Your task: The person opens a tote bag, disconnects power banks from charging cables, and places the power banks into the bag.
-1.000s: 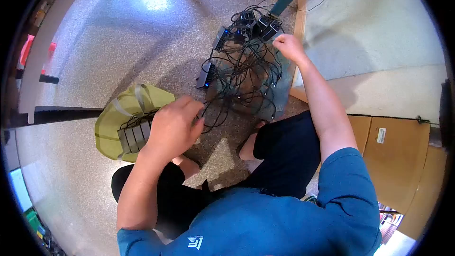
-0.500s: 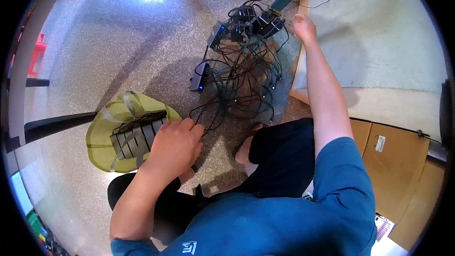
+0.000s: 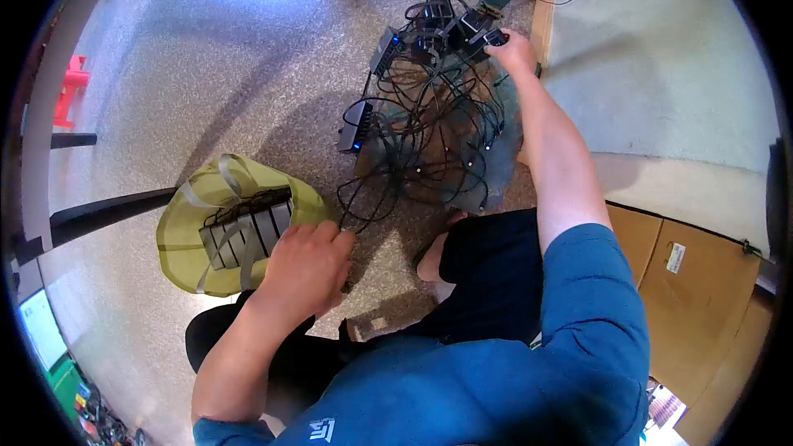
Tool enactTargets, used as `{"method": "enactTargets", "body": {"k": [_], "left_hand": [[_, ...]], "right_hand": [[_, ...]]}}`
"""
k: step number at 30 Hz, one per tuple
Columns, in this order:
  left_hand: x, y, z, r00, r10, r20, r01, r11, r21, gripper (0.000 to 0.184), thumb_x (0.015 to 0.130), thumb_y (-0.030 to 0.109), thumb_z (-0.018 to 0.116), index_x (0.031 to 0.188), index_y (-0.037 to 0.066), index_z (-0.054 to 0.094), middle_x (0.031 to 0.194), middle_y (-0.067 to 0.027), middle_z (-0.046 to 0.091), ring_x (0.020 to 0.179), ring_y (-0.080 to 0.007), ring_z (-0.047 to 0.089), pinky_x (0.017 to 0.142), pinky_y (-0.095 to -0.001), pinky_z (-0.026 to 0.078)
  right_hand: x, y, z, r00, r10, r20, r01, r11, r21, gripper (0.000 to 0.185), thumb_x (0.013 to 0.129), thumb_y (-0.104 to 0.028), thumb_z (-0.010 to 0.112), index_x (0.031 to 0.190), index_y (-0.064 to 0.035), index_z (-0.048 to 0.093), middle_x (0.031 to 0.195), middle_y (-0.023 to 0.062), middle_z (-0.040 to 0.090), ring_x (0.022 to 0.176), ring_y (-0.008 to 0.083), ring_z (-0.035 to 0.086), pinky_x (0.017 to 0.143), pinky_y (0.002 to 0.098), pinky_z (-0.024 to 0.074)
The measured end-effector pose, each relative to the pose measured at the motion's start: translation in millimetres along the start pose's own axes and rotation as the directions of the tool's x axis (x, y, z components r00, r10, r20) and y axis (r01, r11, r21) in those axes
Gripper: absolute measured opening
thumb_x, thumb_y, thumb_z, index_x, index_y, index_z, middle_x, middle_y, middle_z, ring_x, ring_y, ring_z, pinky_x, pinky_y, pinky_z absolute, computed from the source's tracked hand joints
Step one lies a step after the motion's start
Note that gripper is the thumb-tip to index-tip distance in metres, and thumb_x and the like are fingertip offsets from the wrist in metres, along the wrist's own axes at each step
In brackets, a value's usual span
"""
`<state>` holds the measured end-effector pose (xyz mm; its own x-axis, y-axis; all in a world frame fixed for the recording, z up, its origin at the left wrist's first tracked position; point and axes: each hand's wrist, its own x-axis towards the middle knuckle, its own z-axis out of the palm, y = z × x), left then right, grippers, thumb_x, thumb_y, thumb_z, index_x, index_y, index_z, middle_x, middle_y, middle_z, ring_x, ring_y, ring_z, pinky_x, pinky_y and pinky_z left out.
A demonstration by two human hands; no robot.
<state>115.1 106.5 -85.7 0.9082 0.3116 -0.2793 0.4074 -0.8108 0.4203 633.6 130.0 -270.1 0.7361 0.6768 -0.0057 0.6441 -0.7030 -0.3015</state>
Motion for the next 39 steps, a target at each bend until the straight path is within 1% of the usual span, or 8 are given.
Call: {"method": "enactTargets", "body": {"k": [5,9,16,19,21,24,28,39], "left_hand": [[-2.9,4.1,11.8,0.999,0.040,0.021,-0.040,0.999,0.011,0.022,0.077,0.016,0.070,0.093,0.007,0.059,0.091,-0.0113,0.060,0.088,-0.0325,0.063,0.076,-0.0426,0.052],[0.1,15.7,10.5,0.995,0.052,0.083,-0.049,0.998,-0.036,0.036,0.081,0.023,0.069,0.112,0.006,0.060,0.101,-0.0136,0.061,0.097,-0.0342,0.062,0.082,-0.0456,0.050],[33.1,28.9,56.7,0.989,-0.008,-0.148,-0.041,0.943,-0.330,0.073,0.081,0.042,0.074,0.131,-0.006,0.051,0.122,-0.0256,0.058,0.116,-0.0405,0.056,0.096,-0.0438,0.048],[52.5,46.1,60.1,0.987,-0.125,-0.105,0.027,0.758,-0.652,0.078,0.076,0.041,0.080,0.131,-0.006,0.050,0.119,-0.0239,0.062,0.110,-0.0330,0.062,0.092,-0.0391,0.050],[62.2,49.8,69.0,0.991,-0.127,-0.039,0.023,0.451,-0.892,0.081,0.080,0.043,0.078,0.134,-0.009,0.046,0.124,-0.0236,0.060,0.112,-0.0294,0.061,0.095,-0.0375,0.048],[63.8,59.4,72.0,0.937,-0.349,-0.030,0.077,0.289,-0.954,0.073,0.080,0.036,0.080,0.132,-0.005,0.048,0.117,-0.0163,0.062,0.104,-0.0218,0.062,0.089,-0.0343,0.050],[53.5,55.2,72.2,0.938,-0.347,-0.007,0.031,0.104,-0.994,0.064,0.078,0.025,0.082,0.126,-0.001,0.050,0.109,-0.0112,0.062,0.096,-0.0169,0.062,0.081,-0.0318,0.052],[45.1,52.2,78.2,0.904,-0.425,-0.047,0.152,0.421,-0.894,0.084,0.072,0.033,0.087,0.131,-0.010,0.044,0.113,-0.0149,0.063,0.098,-0.0211,0.063,0.085,-0.0324,0.051]], "right_hand": [[-27.9,-12.2,-83.8,0.901,-0.262,0.345,0.291,0.956,-0.035,0.054,0.067,-0.025,0.082,0.115,-0.0056,0.069,0.099,0.0110,0.073,0.091,0.0212,0.069,0.081,0.0341,0.0539],[-69.0,-14.1,-124.9,0.703,-0.403,0.586,0.161,0.893,0.420,0.056,0.067,-0.022,0.082,0.117,-0.0021,0.067,0.099,0.0052,0.071,0.090,0.0140,0.064,0.081,0.0296,0.0505],[-166.2,-73.5,-136.7,0.363,-0.474,0.802,-0.185,0.807,0.561,0.064,0.072,-0.008,0.079,0.130,0.0044,0.055,0.107,0.0063,0.068,0.095,0.0146,0.062,0.089,0.0294,0.0491],[-189.7,-92.6,-127.2,0.215,-0.529,0.821,-0.272,0.775,0.570,0.063,0.074,-0.007,0.076,0.132,0.0050,0.053,0.107,0.0063,0.067,0.094,0.0141,0.063,0.086,0.0288,0.0512],[-204.2,-97.3,-124.1,0.238,-0.540,0.807,-0.291,0.753,0.590,0.061,0.075,-0.007,0.075,0.131,0.0035,0.054,0.109,0.0063,0.067,0.094,0.0141,0.064,0.084,0.0293,0.0527],[-235.1,-104.5,-124.6,0.338,-0.573,0.747,-0.385,0.640,0.665,0.055,0.079,-0.010,0.075,0.130,0.0002,0.056,0.113,0.0060,0.065,0.099,0.0151,0.063,0.085,0.0314,0.0537],[-263.7,-107.6,-125.8,0.432,-0.588,0.684,-0.428,0.534,0.729,0.042,0.092,-0.020,0.069,0.129,-0.0039,0.057,0.113,0.0061,0.065,0.101,0.0156,0.063,0.086,0.0331,0.0548],[-268.2,-117.9,-114.0,0.623,-0.398,0.673,-0.311,0.664,0.680,0.031,0.101,-0.034,0.057,0.110,-0.0074,0.069,0.102,0.0010,0.065,0.085,0.0096,0.058,0.068,0.0261,0.0498]]}}
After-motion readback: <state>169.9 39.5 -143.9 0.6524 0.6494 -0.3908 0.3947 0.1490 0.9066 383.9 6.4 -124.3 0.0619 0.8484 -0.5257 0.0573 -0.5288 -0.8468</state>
